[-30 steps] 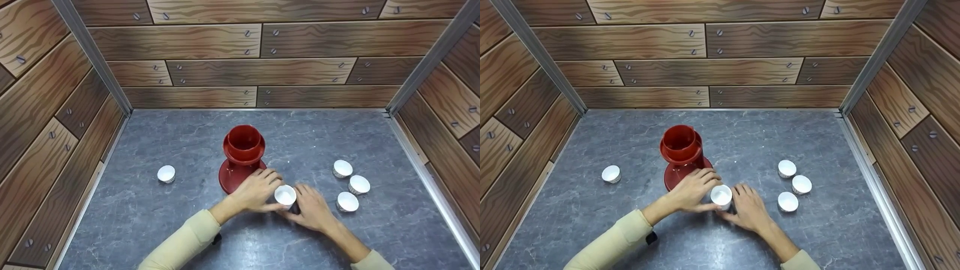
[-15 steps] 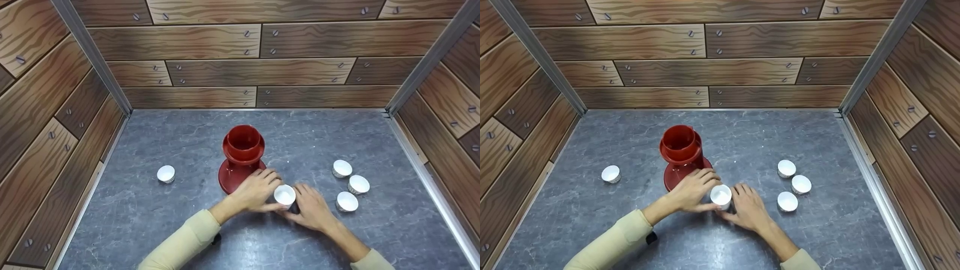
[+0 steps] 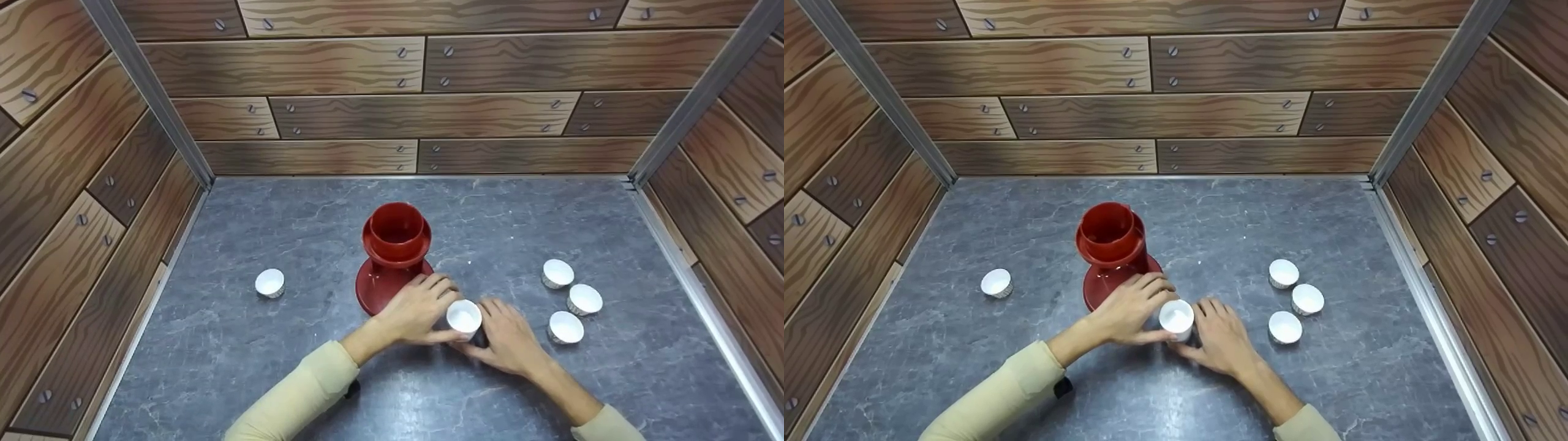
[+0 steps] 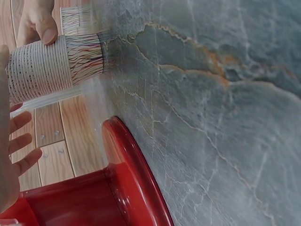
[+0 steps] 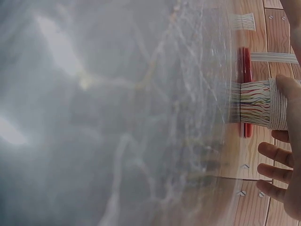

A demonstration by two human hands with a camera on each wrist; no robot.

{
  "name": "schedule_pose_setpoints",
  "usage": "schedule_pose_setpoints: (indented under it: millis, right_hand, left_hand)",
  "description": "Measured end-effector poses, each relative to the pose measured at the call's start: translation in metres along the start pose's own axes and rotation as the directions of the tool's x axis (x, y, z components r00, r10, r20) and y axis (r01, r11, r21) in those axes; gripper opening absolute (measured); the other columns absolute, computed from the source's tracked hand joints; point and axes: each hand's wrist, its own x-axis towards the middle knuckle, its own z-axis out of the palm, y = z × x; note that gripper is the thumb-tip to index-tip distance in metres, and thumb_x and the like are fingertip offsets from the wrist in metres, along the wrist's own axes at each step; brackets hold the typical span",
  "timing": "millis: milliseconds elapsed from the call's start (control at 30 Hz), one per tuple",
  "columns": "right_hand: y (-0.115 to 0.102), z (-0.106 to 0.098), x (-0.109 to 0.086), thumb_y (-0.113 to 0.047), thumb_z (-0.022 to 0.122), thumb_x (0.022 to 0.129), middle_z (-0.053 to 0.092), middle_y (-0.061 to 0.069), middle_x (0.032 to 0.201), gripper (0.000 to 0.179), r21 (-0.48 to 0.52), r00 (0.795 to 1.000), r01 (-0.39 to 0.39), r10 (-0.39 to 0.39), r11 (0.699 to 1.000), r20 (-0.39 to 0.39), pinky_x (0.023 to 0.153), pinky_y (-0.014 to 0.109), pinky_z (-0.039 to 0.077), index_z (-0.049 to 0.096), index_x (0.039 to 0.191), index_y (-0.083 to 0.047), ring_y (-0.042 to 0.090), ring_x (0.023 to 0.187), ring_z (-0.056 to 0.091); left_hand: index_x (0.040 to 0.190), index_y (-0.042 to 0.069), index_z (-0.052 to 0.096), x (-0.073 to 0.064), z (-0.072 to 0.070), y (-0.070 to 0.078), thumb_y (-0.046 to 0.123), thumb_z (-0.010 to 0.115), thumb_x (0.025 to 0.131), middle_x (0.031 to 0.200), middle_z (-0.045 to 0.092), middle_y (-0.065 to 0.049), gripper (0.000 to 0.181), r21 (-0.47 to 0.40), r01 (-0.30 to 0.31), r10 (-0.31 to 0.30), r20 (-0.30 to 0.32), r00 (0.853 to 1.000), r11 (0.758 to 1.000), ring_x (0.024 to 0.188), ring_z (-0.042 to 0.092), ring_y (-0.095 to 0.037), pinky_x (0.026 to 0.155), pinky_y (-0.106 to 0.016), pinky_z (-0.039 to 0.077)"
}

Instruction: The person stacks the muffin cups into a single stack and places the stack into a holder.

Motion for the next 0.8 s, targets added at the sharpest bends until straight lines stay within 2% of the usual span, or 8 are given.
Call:
schedule_pose_setpoints:
  millis: [333,567,800]
  right_hand:
    - [0.000,0.001,0.000,-0.065,0.081,0.080,0.069,0.010,0.115,0.077,0.004,0.999,0.021,-0.021,1.000,-0.026,0.095,0.050,0.058,0.065,0.126,-0.006,0.029,0.110,0.066]
    - [-0.001,0.000,0.000,-0.066,0.079,0.081,0.069,0.011,0.116,0.079,0.007,1.000,0.010,-0.010,1.000,-0.024,0.097,0.052,0.057,0.065,0.128,-0.004,0.030,0.113,0.066]
    - [-0.001,0.001,0.001,-0.069,0.079,0.080,0.069,0.010,0.116,0.081,0.001,0.999,0.010,-0.010,1.000,-0.038,0.096,0.051,0.057,0.065,0.128,-0.005,0.030,0.113,0.067]
  left_hand:
    - [0.128,0.023,0.064,-0.002,-0.003,-0.002,0.080,0.052,0.093,0.127,0.064,0.004,0.068,-0.006,-0.012,0.011,-0.019,1.000,1.000,0.122,0.059,-0.016,0.100,-0.033,0.053]
    - [0.129,0.024,0.065,-0.009,-0.008,-0.007,0.080,0.050,0.094,0.128,0.065,0.003,0.068,0.041,-0.016,0.017,-0.022,1.000,0.999,0.122,0.059,-0.017,0.098,-0.033,0.054]
    - [0.128,0.022,0.067,-0.018,-0.015,-0.013,0.079,0.054,0.093,0.126,0.065,0.004,0.068,0.079,-0.021,0.024,-0.026,0.999,0.997,0.121,0.061,-0.016,0.096,-0.033,0.055]
